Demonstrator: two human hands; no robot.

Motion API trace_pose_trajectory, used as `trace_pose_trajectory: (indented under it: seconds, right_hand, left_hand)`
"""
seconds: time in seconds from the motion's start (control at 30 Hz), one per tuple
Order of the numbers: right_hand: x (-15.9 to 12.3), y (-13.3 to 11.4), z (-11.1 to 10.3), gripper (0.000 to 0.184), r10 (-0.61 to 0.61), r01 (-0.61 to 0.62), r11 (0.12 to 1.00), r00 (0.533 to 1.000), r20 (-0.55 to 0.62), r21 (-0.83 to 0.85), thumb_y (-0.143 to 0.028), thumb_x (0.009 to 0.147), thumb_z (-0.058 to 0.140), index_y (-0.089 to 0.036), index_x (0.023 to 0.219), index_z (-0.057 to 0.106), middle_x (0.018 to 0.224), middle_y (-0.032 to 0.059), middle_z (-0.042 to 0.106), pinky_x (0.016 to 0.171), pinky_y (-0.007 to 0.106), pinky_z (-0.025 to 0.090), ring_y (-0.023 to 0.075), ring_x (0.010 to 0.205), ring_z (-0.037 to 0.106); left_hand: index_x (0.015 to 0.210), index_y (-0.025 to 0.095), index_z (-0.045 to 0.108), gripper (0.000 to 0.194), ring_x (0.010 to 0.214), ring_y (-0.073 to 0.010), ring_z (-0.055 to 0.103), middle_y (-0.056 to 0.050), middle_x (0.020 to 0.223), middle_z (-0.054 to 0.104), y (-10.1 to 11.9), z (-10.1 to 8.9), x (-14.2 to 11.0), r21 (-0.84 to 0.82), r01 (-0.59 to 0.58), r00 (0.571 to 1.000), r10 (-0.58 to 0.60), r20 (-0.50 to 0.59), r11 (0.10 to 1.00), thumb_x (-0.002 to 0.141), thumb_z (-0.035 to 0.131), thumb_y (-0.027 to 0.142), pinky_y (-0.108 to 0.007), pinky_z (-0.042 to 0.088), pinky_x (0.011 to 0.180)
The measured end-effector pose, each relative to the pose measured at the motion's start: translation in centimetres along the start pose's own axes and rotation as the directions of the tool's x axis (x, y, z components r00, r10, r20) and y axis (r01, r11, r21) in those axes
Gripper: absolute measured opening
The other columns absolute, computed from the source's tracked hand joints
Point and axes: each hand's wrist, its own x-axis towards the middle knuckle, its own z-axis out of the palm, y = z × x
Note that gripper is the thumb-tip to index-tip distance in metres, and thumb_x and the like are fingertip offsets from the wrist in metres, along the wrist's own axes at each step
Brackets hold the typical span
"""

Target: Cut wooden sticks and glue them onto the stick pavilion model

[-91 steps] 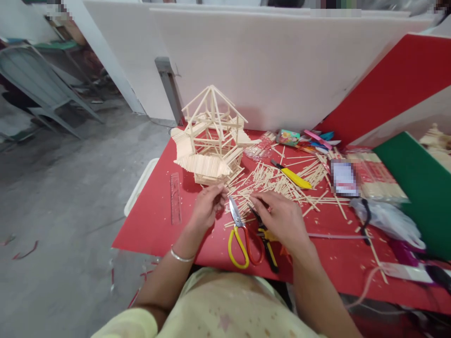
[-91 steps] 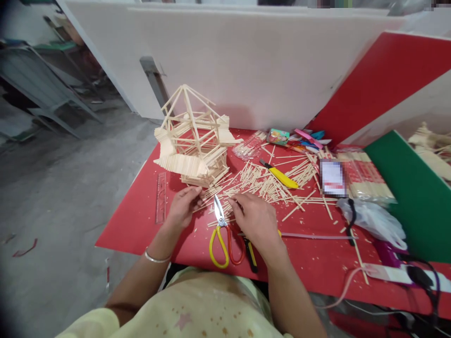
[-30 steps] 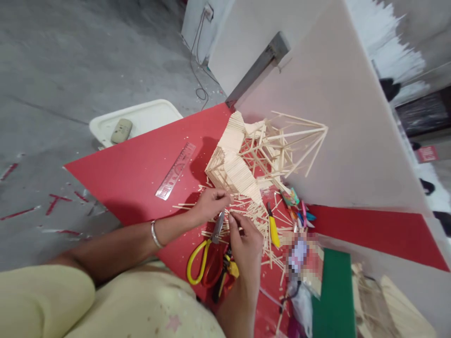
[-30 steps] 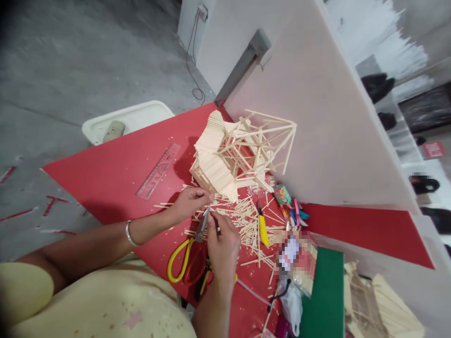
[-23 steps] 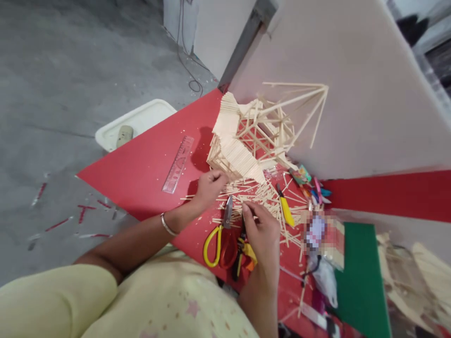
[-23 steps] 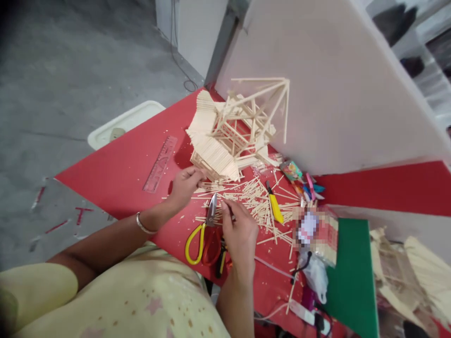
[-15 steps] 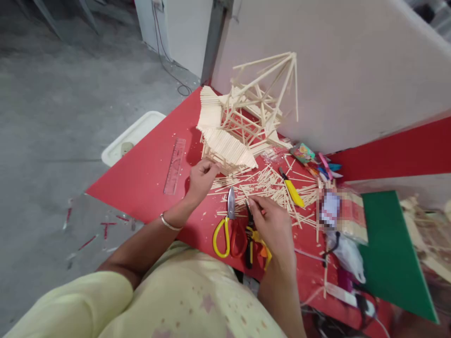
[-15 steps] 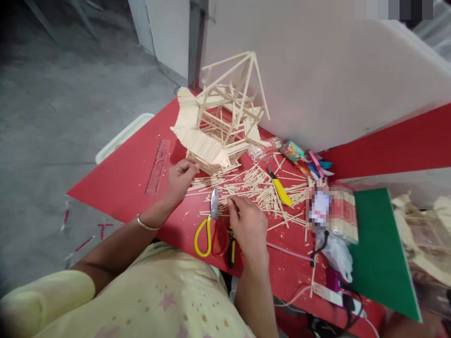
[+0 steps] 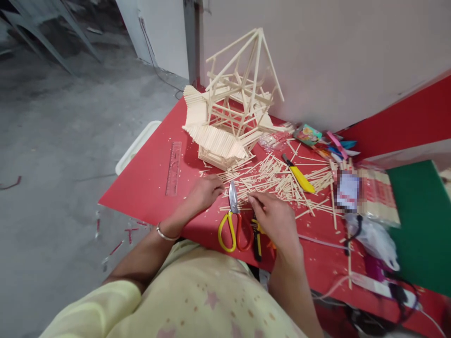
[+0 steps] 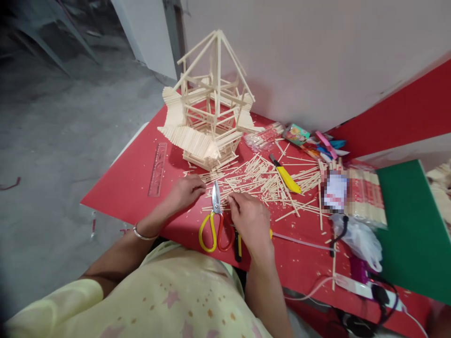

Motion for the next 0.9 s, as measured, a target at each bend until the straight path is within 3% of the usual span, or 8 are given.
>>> trace_pose_trajectory:
  seconds: [0.2,0.37,0.47,0.67,0.9]
  right_hand:
    - [-0.2,0.7,-0.1,0.028,0.027,-0.027,1.000,1.000,-0.005,0.004,-0.039,0.098,0.045,-0.028,0.109,0.068,0.107,0.0000,0.073,0.080,0.029,0.045,0.0188,0.097,0.066]
    - [-0.6,0.9,-0.5,0.027,0.047,-0.047,0.999,0.999,-0.006,0.000,-0.040,0.098,0.045,-0.029,0.109,0.068,0.106,-0.0012,0.073,0.076,0.029,0.045,0.0193,0.095,0.067]
    - [-0.6,0.9,-0.5,0.027,0.052,-0.052,0.999,0.999,0.010,0.001,-0.039,0.098,0.045,-0.029,0.108,0.068,0.106,-0.0012,0.073,0.075,0.029,0.044,0.0195,0.095,0.067]
    - [-0.4,1.3,-0.1,0.027,0.040,-0.040,0.999,0.999,0.005,0.028,-0.039,0.099,0.044,-0.030,0.109,0.067,0.107,-0.0002,0.072,0.078,0.029,0.044,0.0189,0.097,0.066]
    - [-1.0,2.5,-0.7,0.027,0.128,-0.128,0.992,0.991,-0.022,0.012,-0.039,0.098,0.046,-0.030,0.109,0.068,0.105,0.0011,0.073,0.074,0.029,0.042,0.0193,0.095,0.066]
  left_hand:
    - [0.086,0.021,0.073,0.023,0.083,-0.0210,0.059,-0.007,0.091,0.065,-0.1,0.2,1.8,0.222,0.109,0.994,-0.102,-0.043,0.969,0.092,0.051,0.028,-0.030,0.038,0.064]
    - [0.089,0.023,0.074,0.025,0.082,-0.0219,0.060,-0.008,0.092,0.066,0.8,-0.1,2.2,0.319,0.119,0.988,-0.145,0.057,0.940,0.091,0.049,0.023,-0.030,0.037,0.063]
    - [0.084,0.022,0.073,0.022,0.083,-0.0206,0.060,-0.007,0.089,0.066,0.9,-0.2,1.9,0.302,0.125,0.986,-0.152,0.067,0.945,0.087,0.052,0.019,-0.029,0.038,0.065]
    - [0.091,0.024,0.074,0.023,0.083,-0.0201,0.061,-0.007,0.097,0.067,0.0,-0.1,1.9,0.292,0.209,0.978,-0.194,-0.080,0.933,0.090,0.051,0.026,-0.029,0.040,0.065]
    - [0.093,0.019,0.073,0.024,0.085,-0.0197,0.064,-0.007,0.087,0.071,0.5,1.2,2.7,0.040,0.055,0.998,-0.054,-0.013,0.998,0.091,0.049,0.021,-0.029,0.048,0.078]
